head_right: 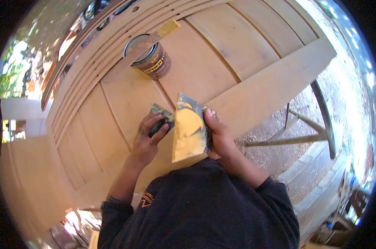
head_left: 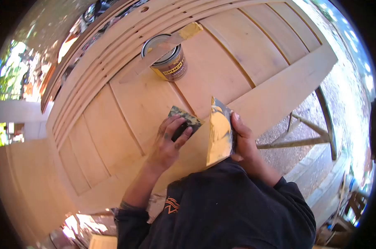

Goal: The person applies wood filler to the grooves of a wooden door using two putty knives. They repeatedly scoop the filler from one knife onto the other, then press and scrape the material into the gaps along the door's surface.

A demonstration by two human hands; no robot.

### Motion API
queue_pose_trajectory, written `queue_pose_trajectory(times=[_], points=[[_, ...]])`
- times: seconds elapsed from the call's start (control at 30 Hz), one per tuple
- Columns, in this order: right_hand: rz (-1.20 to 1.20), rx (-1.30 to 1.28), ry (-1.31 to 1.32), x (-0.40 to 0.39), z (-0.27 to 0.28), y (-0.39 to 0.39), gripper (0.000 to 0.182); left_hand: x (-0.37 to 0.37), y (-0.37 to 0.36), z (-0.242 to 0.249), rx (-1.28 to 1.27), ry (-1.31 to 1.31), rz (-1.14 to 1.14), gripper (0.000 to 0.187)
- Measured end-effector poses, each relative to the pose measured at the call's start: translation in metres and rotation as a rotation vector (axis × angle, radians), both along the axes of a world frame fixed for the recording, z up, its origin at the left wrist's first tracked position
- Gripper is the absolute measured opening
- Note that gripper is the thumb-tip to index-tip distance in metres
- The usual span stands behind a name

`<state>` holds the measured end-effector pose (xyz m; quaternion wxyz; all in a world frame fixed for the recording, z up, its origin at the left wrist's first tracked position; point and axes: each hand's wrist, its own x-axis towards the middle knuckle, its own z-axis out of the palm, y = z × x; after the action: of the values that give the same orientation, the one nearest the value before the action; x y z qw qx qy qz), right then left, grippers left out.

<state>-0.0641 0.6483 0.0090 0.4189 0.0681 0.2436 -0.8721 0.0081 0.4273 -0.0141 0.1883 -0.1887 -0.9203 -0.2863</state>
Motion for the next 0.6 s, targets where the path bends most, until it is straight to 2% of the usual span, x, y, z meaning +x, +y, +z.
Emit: queue_pose_trajectory(times=[0.03, 0.07, 0.17, 0.2, 0.3, 0.4, 0.5, 0.6], points=[[-0.019, 0.052, 0.006, -0.007, -0.005, 0.008, 0.035, 0.001, 0.004, -0.001, -0.085, -0.079, 0.029, 0.043], [-0.045, 0.100, 0.013, -0.015, -0.012, 0.015, 0.035, 0.003, 0.014, 0.005, 0.021, -0.133, 0.184, 0.031], [-0.129, 0.159, 0.017, -0.043, -0.014, 0.038, 0.033, -0.003, 0.059, 0.036, 0.747, -0.207, 0.515, 0.027], [-0.158, 0.168, 0.029, -0.056, -0.013, 0.045, 0.032, -0.005, 0.069, 0.043, 0.916, -0.306, 0.533, 0.025], [-0.145, 0.201, -0.003, -0.076, -0.017, 0.070, 0.030, -0.023, 0.104, 0.053, 1.115, -0.314, 0.460, 0.026], [-0.062, 0.132, 0.021, -0.089, -0.016, 0.084, 0.030, -0.040, 0.144, 0.068, 0.794, -0.269, 0.509, 0.030], [-0.027, 0.059, 0.039, -0.097, 0.000, 0.090, 0.030, -0.059, 0.167, 0.052, 0.204, 0.116, 0.197, 0.036], [-0.040, 0.090, 0.080, -0.101, 0.015, 0.098, 0.031, -0.048, 0.147, 0.037, 0.132, -0.095, 0.342, 0.041]])
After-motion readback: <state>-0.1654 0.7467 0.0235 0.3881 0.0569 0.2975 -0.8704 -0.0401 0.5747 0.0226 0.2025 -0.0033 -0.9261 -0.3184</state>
